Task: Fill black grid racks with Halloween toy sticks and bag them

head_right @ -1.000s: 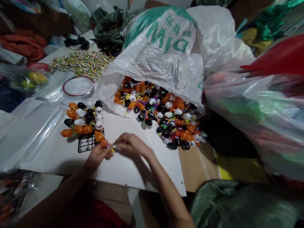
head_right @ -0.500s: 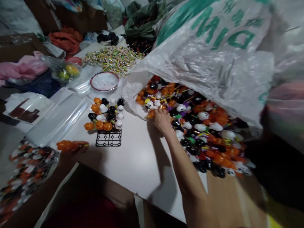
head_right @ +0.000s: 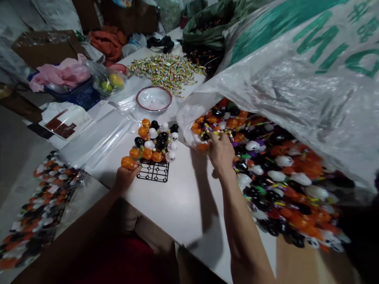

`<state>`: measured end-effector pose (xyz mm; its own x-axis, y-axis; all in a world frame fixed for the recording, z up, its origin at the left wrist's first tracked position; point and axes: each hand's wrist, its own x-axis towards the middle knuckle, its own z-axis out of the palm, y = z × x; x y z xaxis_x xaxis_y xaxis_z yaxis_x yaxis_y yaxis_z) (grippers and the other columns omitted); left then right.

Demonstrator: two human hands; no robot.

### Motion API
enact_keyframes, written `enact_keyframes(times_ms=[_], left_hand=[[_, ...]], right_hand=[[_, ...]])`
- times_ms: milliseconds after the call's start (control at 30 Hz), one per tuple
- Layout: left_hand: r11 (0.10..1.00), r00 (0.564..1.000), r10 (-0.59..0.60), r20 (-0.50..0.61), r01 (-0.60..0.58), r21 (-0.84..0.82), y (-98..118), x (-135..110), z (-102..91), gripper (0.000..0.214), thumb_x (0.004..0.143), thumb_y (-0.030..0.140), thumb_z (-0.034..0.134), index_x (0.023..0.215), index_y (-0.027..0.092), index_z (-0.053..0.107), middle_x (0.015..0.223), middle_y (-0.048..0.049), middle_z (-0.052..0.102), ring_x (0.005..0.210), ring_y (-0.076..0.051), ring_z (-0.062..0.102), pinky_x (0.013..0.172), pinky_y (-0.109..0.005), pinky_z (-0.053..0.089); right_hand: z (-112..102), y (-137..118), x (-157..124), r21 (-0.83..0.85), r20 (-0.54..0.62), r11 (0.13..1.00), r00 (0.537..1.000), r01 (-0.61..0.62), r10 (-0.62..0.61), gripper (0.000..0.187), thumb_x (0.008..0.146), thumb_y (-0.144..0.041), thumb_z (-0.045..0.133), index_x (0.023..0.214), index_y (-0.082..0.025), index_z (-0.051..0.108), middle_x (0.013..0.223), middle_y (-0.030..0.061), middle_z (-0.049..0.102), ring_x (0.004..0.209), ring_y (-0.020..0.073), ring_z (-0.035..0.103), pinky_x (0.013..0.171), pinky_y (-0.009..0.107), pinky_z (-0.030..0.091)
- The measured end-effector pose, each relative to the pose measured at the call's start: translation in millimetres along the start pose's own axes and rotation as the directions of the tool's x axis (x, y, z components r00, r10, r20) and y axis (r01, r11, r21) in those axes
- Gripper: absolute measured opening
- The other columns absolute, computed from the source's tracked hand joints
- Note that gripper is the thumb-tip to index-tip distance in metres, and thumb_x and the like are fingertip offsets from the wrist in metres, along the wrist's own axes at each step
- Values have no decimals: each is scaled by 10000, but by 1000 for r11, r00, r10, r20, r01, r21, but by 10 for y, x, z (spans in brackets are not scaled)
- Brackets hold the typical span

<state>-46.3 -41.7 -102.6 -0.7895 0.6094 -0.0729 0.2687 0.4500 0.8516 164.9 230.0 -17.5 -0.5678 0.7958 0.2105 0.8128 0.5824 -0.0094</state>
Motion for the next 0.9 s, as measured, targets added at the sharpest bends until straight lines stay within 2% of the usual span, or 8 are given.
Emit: enact_keyframes(times_ms=[67, 200, 300, 500, 600, 700, 767, 900], left_hand=[[1000, 1000, 15, 20, -16, 12, -48, 41, 9, 152, 733, 331, 689, 773, 188, 723, 765, -63, 738, 869, -227, 712, 824, -312, 530], [998, 999, 34, 40, -36, 49, -106, 118, -15, 219, 734, 398, 710, 698, 182, 698, 690, -62, 710, 825, -230, 704, 786, -305, 518], [996, 997, 47, 65, -52, 68, -144, 126, -40, 268, 736, 452, 704, 693, 188, 689, 702, -69, 714, 793, -233, 697, 770, -311, 510], [973, 981, 166, 105, -180, 142, -138, 97, -81, 280, 784, 468, 640, 698, 202, 649, 707, -88, 686, 717, -233, 665, 697, -311, 471], [964, 957, 228, 177, -248, 100, -65, 158, -75, 307, 765, 465, 673, 624, 208, 582, 665, -67, 645, 677, -200, 626, 689, -292, 458], [968, 952, 232, 200, -246, 45, -36, 185, -67, 328, 757, 469, 682, 612, 202, 558, 637, -45, 620, 662, -173, 609, 674, -267, 467], [972, 954, 225, 196, -234, 24, -65, 142, -89, 302, 781, 469, 653, 679, 192, 591, 664, -43, 636, 661, -162, 616, 664, -255, 483], [981, 977, 154, 147, -133, -142, -74, 1, -284, 443, 774, 473, 661, 1075, 150, 635, 918, -87, 702, 813, -184, 681, 740, -283, 555]], right_hand=[[-104, -12, -485, 12, -41, 1000, 999, 6, -6, 446, 960, -271, 428, 1389, -238, 541, 1172, 149, 575, 921, 258, 617, 695, 331, 485], [-114, -323, -1509, 111, 135, 994, 990, 23, -38, 453, 950, -296, 454, 1398, -301, 519, 1075, 108, 650, 760, 220, 654, 587, 304, 489], [-55, -614, -1885, 183, 222, 980, 974, -77, 35, 442, 962, -363, 464, 1395, -285, 499, 1031, 92, 697, 787, 238, 691, 613, 321, 516], [-52, -467, -1660, 202, 359, 976, 933, -81, 3, 387, 969, -355, 472, 1327, -246, 571, 1034, 97, 738, 817, 248, 720, 616, 318, 535], [-21, -310, -1412, 253, 293, 960, 936, 121, -195, 464, 922, -134, 418, 1333, -267, 589, 1305, 117, 633, 1028, 233, 680, 755, 328, 564], [60, -289, -1253, 351, 264, 859, 840, 374, -474, 500, 863, -44, 427, 1257, -260, 646, 1414, 104, 548, 1122, 221, 612, 916, 360, 529], [121, -302, -1243, 405, 252, 806, 794, 433, -553, 407, 892, -70, 446, 1187, -233, 672, 1342, 99, 599, 1057, 217, 608, 924, 367, 509], [161, -396, -1411, 416, 194, 847, 878, 331, -439, 297, 967, -157, 446, 1163, -197, 666, 1140, 106, 685, 986, 233, 582, 865, 357, 469]])
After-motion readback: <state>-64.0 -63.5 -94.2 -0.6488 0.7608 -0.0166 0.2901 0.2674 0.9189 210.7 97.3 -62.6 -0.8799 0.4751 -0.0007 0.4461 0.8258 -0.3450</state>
